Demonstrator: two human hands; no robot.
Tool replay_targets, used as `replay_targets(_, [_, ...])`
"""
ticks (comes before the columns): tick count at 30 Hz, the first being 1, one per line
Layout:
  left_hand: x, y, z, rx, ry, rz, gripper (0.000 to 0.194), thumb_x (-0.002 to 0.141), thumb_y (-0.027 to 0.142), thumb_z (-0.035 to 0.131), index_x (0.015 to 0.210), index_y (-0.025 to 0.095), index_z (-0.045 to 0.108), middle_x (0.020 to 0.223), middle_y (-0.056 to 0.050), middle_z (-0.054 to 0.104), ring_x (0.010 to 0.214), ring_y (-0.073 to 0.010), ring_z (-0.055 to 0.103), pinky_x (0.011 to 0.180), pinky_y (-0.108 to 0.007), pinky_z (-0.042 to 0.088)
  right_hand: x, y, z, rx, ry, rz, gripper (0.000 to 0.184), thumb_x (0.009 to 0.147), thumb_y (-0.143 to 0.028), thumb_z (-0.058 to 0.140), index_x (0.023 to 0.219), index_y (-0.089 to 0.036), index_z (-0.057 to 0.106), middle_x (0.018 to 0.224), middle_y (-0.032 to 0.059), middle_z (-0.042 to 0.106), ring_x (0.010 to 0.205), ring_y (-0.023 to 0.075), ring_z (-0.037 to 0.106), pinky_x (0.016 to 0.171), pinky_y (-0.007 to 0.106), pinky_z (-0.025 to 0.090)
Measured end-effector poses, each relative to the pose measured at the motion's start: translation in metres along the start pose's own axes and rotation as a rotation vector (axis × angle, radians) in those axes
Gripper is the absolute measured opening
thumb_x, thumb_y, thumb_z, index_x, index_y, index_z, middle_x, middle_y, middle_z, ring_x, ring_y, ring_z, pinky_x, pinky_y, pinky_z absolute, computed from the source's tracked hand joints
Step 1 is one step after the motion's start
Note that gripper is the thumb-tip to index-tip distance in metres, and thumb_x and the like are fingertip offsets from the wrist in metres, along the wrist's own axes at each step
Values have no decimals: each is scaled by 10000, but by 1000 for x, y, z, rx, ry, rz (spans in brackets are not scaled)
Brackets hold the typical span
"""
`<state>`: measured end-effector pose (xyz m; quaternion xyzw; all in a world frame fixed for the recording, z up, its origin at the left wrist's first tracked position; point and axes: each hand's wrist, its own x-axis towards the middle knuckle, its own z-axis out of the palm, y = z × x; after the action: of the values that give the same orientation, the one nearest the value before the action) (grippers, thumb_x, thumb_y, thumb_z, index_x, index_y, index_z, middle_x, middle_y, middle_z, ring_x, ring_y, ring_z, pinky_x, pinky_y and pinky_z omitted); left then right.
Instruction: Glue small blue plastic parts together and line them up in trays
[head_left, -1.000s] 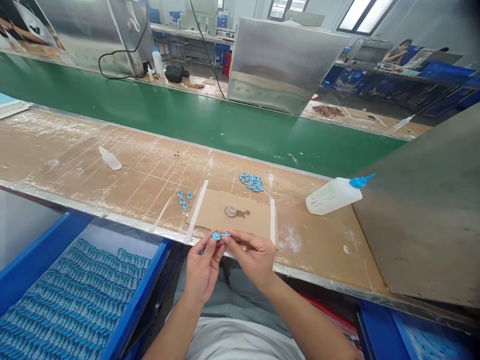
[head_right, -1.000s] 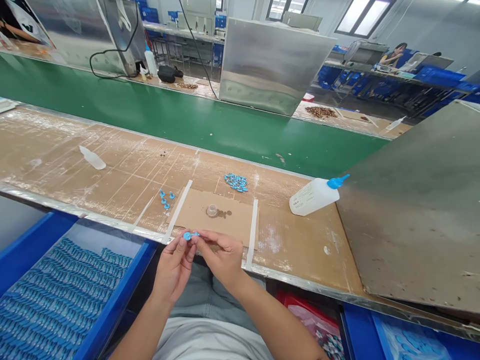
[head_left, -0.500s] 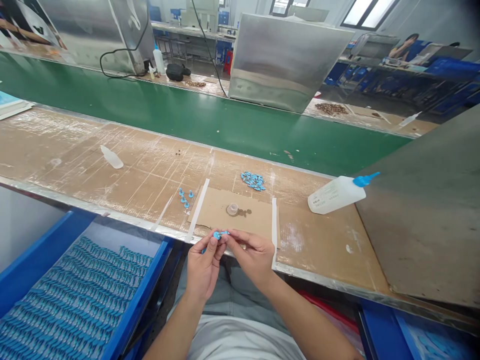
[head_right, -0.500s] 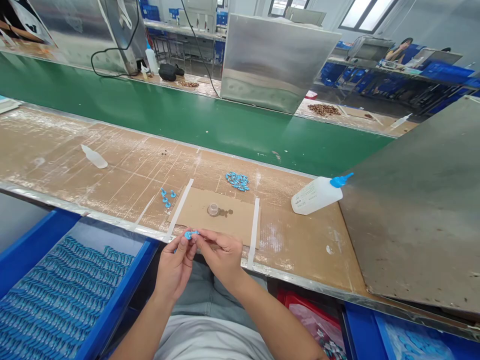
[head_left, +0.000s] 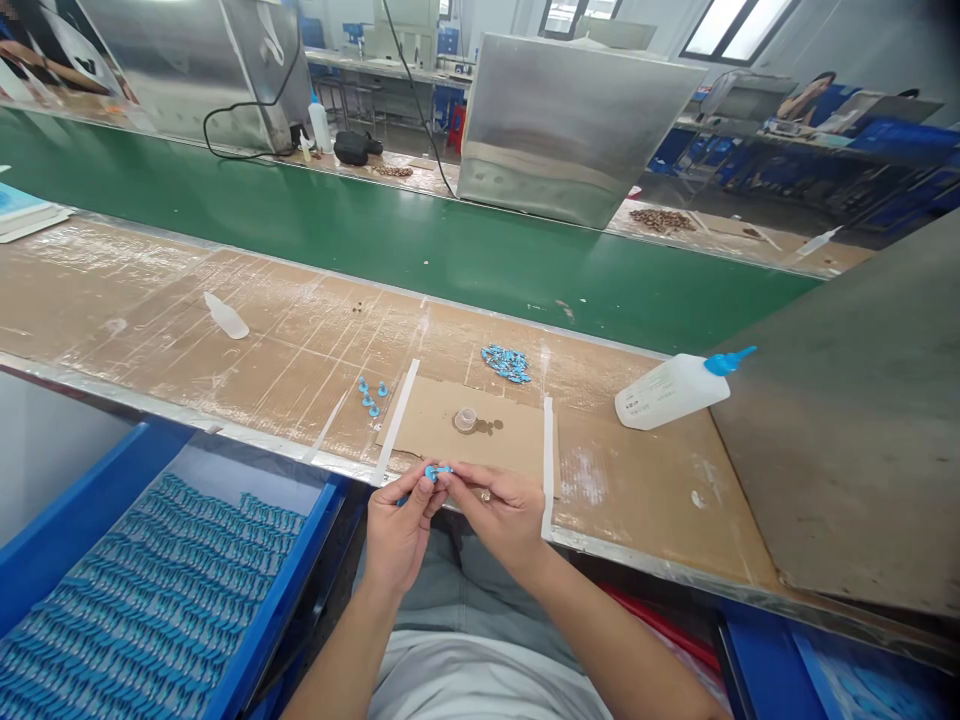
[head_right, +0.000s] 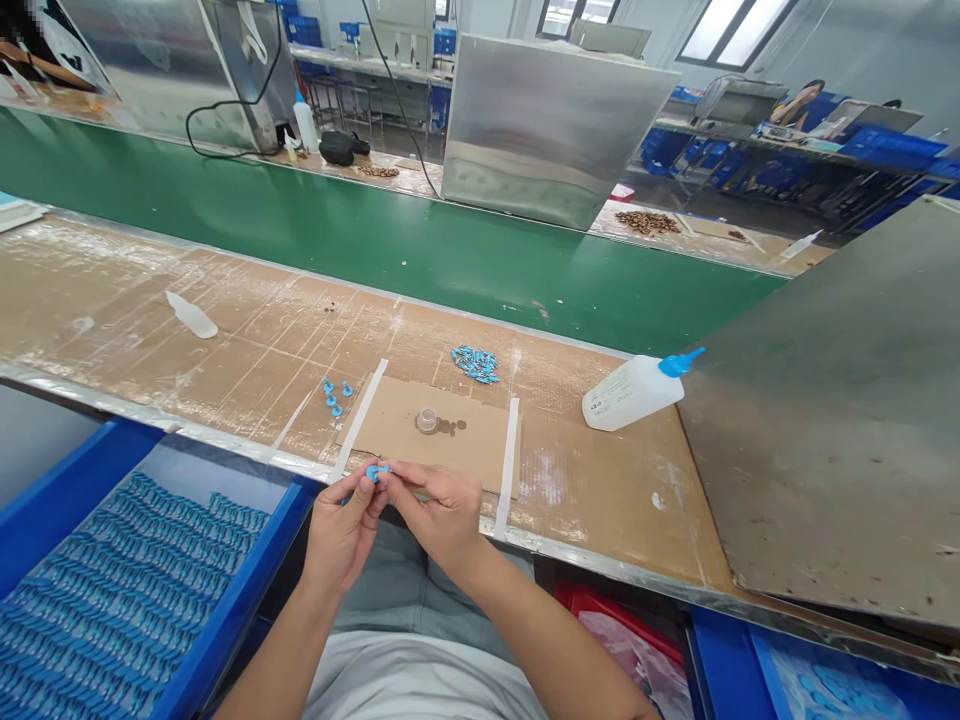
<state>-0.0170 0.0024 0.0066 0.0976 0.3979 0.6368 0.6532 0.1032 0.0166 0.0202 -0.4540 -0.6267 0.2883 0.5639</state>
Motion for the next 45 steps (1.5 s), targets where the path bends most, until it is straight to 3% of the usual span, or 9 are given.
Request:
replay_targets(7, [-1,5,-3,72,-37,67,285,572,201,823,842,145,749,897,-91,744,792,-200,703,733,-302,600,10,-8,-4,21,-81,-85,211,759,-188,719,941,-293,733,878,-1,737,787,195,708,734,322,605])
replay_targets(14, [-5,10,-4,80,-94,71,236,576,188,821,801,162,754,831,-71,749,707,-154,699,667,-232,590,22,-19,-9,80,-151,-101,181,748,-205,727,907,-291,744,818,9,739,674,181,692,643,308,585])
replay_targets(23, [-8,11,-1,54,-147,80,185,531,172,842,688,187,744,655,-23,712,549,-101,643,521,-179,544,22,-24,-10,300,-237,185,161,708,-243,761,868,-227,744,739,25,720,627,152,646,591,278,552])
replay_targets(30, [-12,12,4,3,-278,108,207,487,193,863,638,198,722,564,14,639,519,-102,612,499,-201,522,18,-18,-13,480,-360,431,336,659,-271,802,955,-160,691,645,24,703,565,163,670,521,242,541])
replay_targets(38, [-11,8,-2,-49,-334,73,246,425,144,876,553,201,674,524,48,614,451,-85,591,434,-173,505,17,-21,-9,604,-420,536,311,581,-169,826,870,-151,715,590,3,675,512,128,646,492,188,509])
replay_targets(45, [-18,8,-2,-54,-343,72,197,502,131,848,586,223,695,570,49,633,479,-77,603,463,-173,519,20,-23,-9,601,-422,494,331,571,-119,803,887,-165,716,570,-13,663,496,120,630,488,188,498])
